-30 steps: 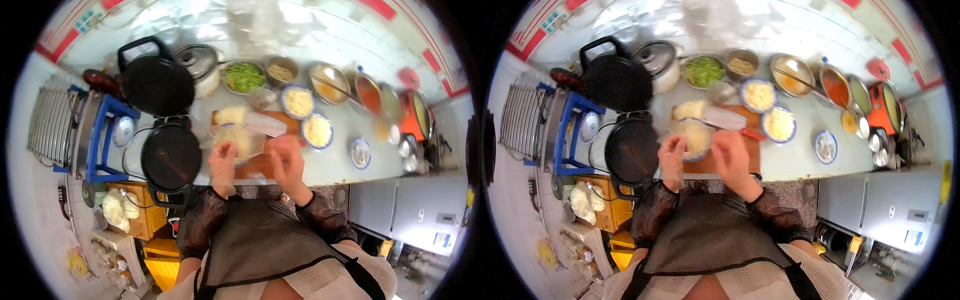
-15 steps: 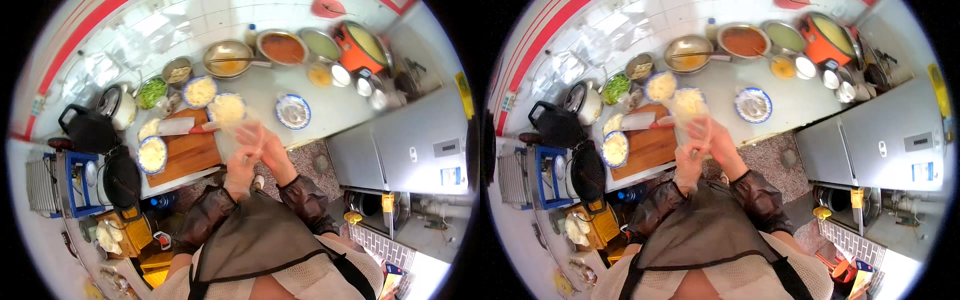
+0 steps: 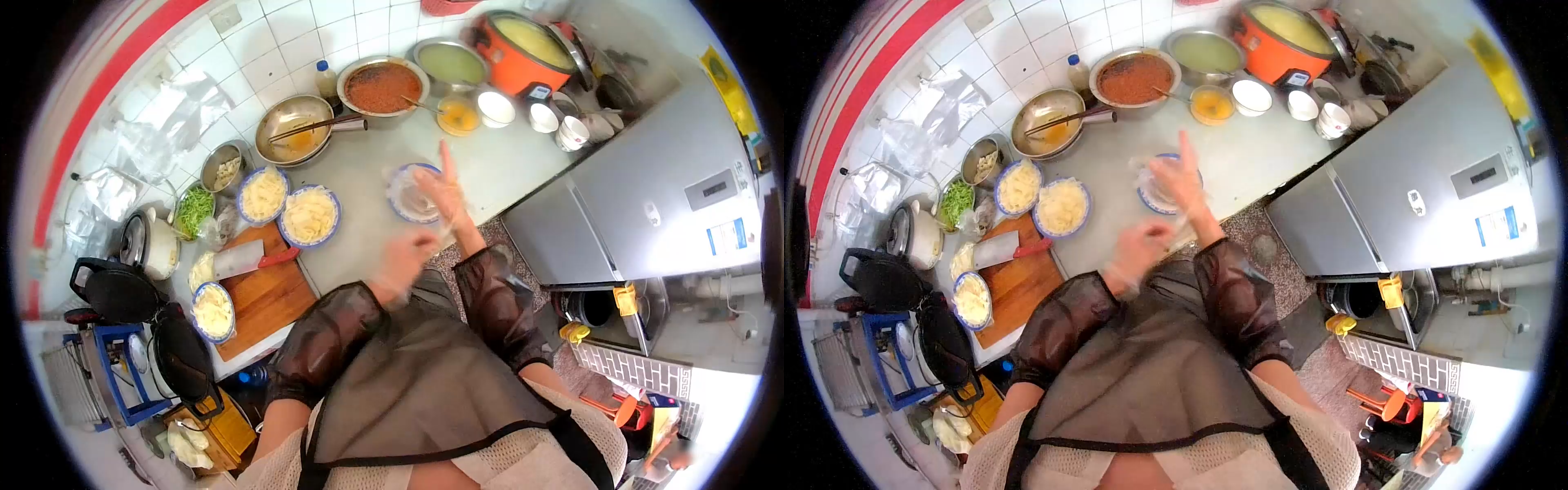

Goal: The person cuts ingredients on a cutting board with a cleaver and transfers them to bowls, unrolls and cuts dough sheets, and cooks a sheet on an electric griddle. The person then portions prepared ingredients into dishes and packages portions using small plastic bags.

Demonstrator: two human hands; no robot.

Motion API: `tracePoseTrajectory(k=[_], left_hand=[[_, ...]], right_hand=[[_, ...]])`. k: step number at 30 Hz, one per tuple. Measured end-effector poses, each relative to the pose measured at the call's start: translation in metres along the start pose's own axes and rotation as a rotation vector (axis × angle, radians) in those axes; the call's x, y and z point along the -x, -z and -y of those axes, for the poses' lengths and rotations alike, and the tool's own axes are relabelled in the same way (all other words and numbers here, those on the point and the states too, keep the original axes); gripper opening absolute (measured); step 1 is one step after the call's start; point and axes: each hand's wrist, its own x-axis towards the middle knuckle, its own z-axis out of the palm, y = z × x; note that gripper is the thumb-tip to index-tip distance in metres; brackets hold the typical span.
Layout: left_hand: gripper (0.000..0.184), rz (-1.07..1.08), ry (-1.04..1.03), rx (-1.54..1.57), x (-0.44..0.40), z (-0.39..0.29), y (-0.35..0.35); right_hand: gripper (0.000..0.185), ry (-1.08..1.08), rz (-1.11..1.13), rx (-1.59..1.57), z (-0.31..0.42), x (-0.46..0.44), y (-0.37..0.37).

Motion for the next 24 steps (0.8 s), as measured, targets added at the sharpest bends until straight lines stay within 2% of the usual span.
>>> tracePoseTrajectory(k=[2,3,5,6,8,9,11,12,14,15,17,18,20,21,23,24], left_hand=[[0.022,-0.202,0.216,0.061,-0.03,0.046,0.018],[0.03,-0.306,0.292,0.112,-0.053,0.088,0.03],[0.04,-0.472,0.284,0.086,-0.097,0.159,0.041],[0.04,-0.5,0.297,0.097,-0.12,0.163,0.036],[0.037,-0.349,0.592,-0.027,-0.146,0.167,0.028],[0.037,-0.38,0.598,-0.024,-0.153,0.171,0.032],[0.033,-0.378,0.538,0.298,-0.144,0.179,0.03],[0.033,-0.393,0.556,0.294,-0.135,0.166,0.025],[0.032,-0.582,0.524,0.384,-0.12,0.111,0.02],[0.032,-0.599,0.528,0.382,-0.118,0.094,0.013],[0.028,-0.788,0.554,0.504,-0.118,0.071,-0.008],[0.028,-0.81,0.562,0.507,-0.118,0.069,-0.015],[0.028,-0.867,0.4,0.591,-0.115,0.065,-0.026],[0.028,-0.876,0.402,0.585,-0.113,0.066,-0.028],[0.033,-0.922,0.342,0.469,-0.113,0.075,-0.022],[0.033,-0.926,0.329,0.46,-0.114,0.077,-0.017]], right_hand=[[0.06,0.35,-0.297,0.656,-0.024,-0.039,0.034],[0.06,0.357,-0.287,0.653,-0.038,-0.055,0.036],[0.039,0.63,0.421,1.095,-0.059,-0.083,0.036],[0.039,0.633,0.456,1.094,-0.057,-0.089,0.035],[0.023,0.103,0.467,1.124,-0.048,-0.082,0.028],[0.023,0.118,0.496,1.124,-0.042,-0.087,0.038],[0.018,0.305,0.244,0.611,-0.034,-0.092,0.08],[0.018,0.294,0.261,0.599,-0.026,-0.099,0.099],[0.019,0.147,0.369,0.855,-0.006,-0.117,0.128],[0.019,0.149,0.387,0.85,0.005,-0.12,0.128],[0.019,0.375,0.333,0.763,0.032,-0.116,0.122],[0.019,0.373,0.358,0.759,0.047,-0.107,0.107],[0.022,0.545,0.632,0.606,0.066,-0.085,0.069],[0.022,0.546,0.638,0.597,0.062,-0.084,0.061],[0.029,0.044,1.014,1.46,0.048,-0.101,0.046],[0.029,0.061,1.009,1.457,0.043,-0.106,0.044]])
